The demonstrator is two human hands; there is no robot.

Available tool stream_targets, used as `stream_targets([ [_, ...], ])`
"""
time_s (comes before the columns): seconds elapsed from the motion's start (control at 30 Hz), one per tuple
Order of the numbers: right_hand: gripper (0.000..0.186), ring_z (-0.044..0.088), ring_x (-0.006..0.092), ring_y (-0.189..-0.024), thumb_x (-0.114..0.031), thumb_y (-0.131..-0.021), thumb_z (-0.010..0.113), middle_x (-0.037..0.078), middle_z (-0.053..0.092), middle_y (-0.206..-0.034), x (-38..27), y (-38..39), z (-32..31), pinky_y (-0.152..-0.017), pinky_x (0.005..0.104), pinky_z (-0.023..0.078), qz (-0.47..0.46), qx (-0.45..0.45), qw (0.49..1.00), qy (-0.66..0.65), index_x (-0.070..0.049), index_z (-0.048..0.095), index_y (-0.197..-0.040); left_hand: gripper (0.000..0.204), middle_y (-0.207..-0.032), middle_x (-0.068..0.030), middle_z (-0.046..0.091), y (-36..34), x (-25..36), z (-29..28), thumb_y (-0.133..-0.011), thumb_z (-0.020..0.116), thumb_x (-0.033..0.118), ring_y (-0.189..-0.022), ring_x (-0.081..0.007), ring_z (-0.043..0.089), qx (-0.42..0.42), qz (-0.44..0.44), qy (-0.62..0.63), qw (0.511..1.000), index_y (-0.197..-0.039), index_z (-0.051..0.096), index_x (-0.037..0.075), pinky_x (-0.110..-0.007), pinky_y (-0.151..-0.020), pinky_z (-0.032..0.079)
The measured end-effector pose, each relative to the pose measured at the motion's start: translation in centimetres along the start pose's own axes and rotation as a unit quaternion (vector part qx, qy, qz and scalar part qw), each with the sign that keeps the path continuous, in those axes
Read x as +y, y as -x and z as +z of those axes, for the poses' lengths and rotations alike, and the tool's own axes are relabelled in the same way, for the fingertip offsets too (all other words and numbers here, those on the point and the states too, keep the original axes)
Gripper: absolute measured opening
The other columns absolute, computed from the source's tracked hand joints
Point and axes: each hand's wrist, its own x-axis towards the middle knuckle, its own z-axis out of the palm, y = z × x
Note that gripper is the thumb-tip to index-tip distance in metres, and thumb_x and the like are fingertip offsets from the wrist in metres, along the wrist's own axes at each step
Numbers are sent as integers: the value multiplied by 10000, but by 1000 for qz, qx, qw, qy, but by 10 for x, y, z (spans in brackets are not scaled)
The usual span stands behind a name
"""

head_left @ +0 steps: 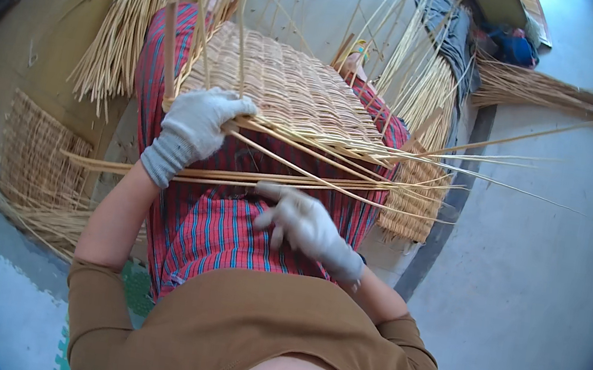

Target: Weaving a wicker basket using long thin strips of material.

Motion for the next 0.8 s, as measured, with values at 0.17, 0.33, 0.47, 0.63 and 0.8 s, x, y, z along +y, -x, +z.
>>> stream_targets([
  [0.17, 492, 722, 187, -705, -484, -1130, 548, 140, 782, -896, -7, 1, -99, -652, 343, 586, -204, 499, 828, 153, -40, 736, -1228, 304, -1158, -72, 769, 1, -1, -6, -921, 747, 148, -1061, -340, 733, -20, 24, 25, 999, -1223, 738, 183, -464, -898, 583],
  [0.33, 641, 762, 403, -942, -548, -1128, 467, 229, 782, -923, -17, -26, -178, -899, 488, 580, 71, 333, 807, 483, 0, 793, -1067, 336, -1166, -89, 779, -2, -7, 2, -912, 639, 46, -1084, -360, 734, -16, 4, -8, 1000, -1212, 743, 157, -465, -940, 579],
  [0.47, 680, 744, 451, -893, -579, -1114, 453, 232, 742, -784, -66, -34, -150, -887, 523, 566, 132, 278, 816, 488, -32, 802, -910, 350, -1109, -112, 760, 4, -4, 15, -912, 650, 10, -1067, -372, 733, 60, 18, -26, 998, -1216, 736, 161, -462, -884, 577],
  [0.63, 519, 720, 414, -710, -497, -1059, 621, 196, 704, -716, -80, -44, -110, -671, 500, 550, -107, 525, 608, 587, -74, 748, -785, 318, -1115, -109, 773, 4, -3, 22, -896, 640, -3, -1051, -361, 735, 69, -17, -3, 997, -1162, 733, 145, -456, -867, 580],
  [0.8, 296, 715, 379, -675, -401, -1031, 697, 142, 712, -709, -101, -85, -88, -628, 466, 540, -310, 545, 570, 531, -133, 740, -914, 377, -1133, -108, 785, 5, 1, 19, -882, 636, 3, -1045, -330, 747, 80, -18, -35, 996, -1201, 742, 172, -450, -893, 580],
])
